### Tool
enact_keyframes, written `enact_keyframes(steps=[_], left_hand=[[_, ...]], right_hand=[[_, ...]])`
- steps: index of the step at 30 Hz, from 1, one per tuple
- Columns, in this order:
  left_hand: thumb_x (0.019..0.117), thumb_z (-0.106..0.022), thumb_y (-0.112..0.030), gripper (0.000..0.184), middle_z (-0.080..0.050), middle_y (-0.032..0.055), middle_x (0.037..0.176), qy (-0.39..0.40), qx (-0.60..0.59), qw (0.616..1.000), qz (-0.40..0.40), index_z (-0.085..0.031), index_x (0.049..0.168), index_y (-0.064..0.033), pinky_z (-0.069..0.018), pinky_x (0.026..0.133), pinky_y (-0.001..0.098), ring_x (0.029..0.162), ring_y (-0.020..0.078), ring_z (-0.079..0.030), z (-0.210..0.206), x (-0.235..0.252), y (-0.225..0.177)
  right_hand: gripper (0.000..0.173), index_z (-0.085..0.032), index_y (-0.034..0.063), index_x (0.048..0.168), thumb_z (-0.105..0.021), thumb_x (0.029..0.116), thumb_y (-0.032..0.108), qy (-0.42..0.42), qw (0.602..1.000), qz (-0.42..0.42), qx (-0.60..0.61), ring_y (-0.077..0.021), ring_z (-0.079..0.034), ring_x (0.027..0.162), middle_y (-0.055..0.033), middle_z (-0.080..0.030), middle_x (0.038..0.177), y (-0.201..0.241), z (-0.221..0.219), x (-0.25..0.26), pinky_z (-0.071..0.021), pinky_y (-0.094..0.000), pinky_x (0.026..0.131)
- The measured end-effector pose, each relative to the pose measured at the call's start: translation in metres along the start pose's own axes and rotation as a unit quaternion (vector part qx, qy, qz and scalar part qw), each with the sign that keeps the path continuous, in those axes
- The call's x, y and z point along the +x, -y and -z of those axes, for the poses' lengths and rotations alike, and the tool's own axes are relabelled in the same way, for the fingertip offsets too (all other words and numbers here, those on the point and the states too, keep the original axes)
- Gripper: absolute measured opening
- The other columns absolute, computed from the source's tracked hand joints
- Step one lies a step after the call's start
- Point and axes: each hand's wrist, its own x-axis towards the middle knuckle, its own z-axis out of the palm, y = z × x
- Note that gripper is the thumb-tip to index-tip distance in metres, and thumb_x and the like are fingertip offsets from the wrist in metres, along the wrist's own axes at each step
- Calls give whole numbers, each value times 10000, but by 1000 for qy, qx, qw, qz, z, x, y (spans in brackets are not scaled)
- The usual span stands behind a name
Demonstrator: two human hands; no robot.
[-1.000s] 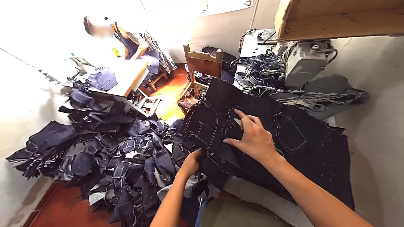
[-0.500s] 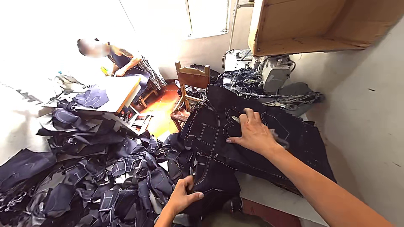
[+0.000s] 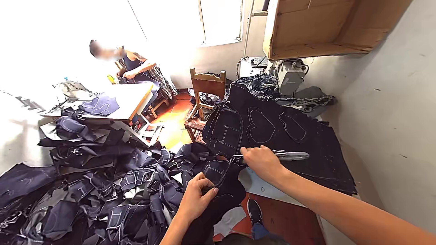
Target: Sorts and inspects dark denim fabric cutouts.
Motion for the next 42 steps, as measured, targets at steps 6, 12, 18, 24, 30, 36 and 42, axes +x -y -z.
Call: enact_keyframes(steps=[6, 12, 18, 24, 30, 36, 42], left_hand=[[980, -648, -284, 240, -657, 12, 865, -15, -15, 1000, -10, -746, 923, -72, -523, 790, 267, 837, 89, -622, 13, -11, 1], [1062, -548, -306, 195, -609, -92, 934, 19, -241, 948, -209, -652, 994, -155, -475, 840, 169, 920, -29, -571, 81, -37, -93], [1051, -569, -325, 177, -704, -191, 1127, -69, -109, 951, -279, -704, 1158, -286, -512, 936, 138, 1049, -67, -637, 151, -14, -199], [1026, -607, -358, 153, -657, -147, 901, -230, 13, 922, -310, -694, 966, -246, -521, 782, 171, 862, -22, -617, 88, 59, -161], [972, -607, -191, 216, -682, 57, 813, -345, 75, 922, -161, -704, 949, 1, -591, 694, 326, 725, 121, -666, -32, 181, -117], [908, -661, -134, 329, -711, 137, 807, -368, 147, 916, -69, -693, 1142, 94, -600, 687, 390, 684, 213, -685, -91, 227, -85], [1049, -585, -178, 318, -711, 115, 932, -105, 24, 992, 69, -633, 1321, -22, -590, 770, 448, 777, 219, -684, -30, 240, -102]], right_hand=[[347, -647, 24, 999, -444, 1086, 292, -210, 972, 42, 98, -369, -703, 720, -172, -670, 815, -19, -18, -11, -549, -535, 594], [816, -574, 33, 1151, -809, 693, 666, -121, 865, 113, 475, -177, -683, 1068, -73, -712, 1214, -71, -85, -53, -555, -423, 914], [278, -612, 195, 987, -826, 820, 255, -279, 648, 57, 707, 18, -610, 655, 130, -670, 808, -57, -54, -71, -535, -195, 592], [244, -519, 234, 914, -744, 852, 161, -434, 737, -43, 517, 57, -552, 607, 144, -631, 782, -191, 60, -140, -473, -132, 525], [334, -573, -81, 1041, -802, 881, 102, -368, 878, -144, 270, -462, -638, 825, -266, -638, 871, -280, 120, -43, -483, -681, 718], [560, -655, 80, 1329, -784, 896, 411, -301, 909, -47, 286, -362, -679, 929, -172, -684, 1082, -204, 43, 43, -567, -591, 784], [717, -650, 133, 1343, -856, 764, 502, -374, 872, 93, 301, -246, -715, 955, -53, -709, 1214, -123, -26, 103, -603, -477, 652]])
